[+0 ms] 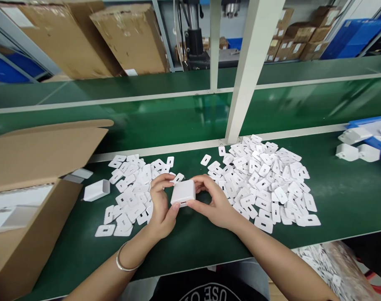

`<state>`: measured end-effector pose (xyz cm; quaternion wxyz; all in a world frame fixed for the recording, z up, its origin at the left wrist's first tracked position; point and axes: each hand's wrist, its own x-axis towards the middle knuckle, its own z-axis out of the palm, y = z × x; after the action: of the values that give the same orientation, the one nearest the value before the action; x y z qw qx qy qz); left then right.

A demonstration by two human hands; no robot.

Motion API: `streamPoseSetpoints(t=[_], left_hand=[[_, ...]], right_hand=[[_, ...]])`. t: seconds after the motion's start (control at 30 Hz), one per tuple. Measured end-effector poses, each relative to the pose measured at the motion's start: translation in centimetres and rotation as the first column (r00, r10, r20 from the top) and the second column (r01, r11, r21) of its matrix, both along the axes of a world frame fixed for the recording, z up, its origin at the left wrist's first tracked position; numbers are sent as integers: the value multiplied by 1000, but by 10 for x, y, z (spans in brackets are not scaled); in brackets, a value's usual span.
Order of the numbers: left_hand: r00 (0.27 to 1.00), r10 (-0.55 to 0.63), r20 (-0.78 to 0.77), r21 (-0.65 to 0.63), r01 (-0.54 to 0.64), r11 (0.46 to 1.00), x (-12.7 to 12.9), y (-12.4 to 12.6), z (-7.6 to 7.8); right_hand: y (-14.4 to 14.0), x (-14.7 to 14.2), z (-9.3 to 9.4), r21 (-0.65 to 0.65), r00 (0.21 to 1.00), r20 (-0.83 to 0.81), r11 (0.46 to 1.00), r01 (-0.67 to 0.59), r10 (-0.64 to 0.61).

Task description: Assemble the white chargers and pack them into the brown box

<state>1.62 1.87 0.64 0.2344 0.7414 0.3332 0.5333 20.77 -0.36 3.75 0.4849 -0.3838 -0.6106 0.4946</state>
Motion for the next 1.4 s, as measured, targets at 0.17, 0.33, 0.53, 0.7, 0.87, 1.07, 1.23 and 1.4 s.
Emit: streamPoseSetpoints(t=[0.17,0.33,0.53,0.7,0.87,1.07,1.23,1.4], left_hand=[[989,-133,64,-229,145,963,-2,3,-5],[967,-228,114,-347,253,903,-2,1,0],[974,-190,124,-300,219,929,1,-3,2],[962,-246,121,-374,273,886,1,-3,1],[932,-310,186,-458,361,812,1,1,3],[915,-287,285,-469,394,791,5,1,4],[935,-236,263,-427,333,841,6,1,3],[944,-220,245,-415,307,857,6,0,3]], right_hand=[[1,5,2,49,999,-31,998,41,-39],[1,7,3,71,998,25,996,53,-54],[-1,6,4,92,993,85,993,70,-78],[0,6,3,114,982,116,984,137,-150],[-1,3,2,71,984,93,986,149,-155],[-4,2,0,59,978,148,989,139,-146],[-5,1,2,55,978,171,992,110,-118],[-3,2,6,5,975,203,996,94,-93]])
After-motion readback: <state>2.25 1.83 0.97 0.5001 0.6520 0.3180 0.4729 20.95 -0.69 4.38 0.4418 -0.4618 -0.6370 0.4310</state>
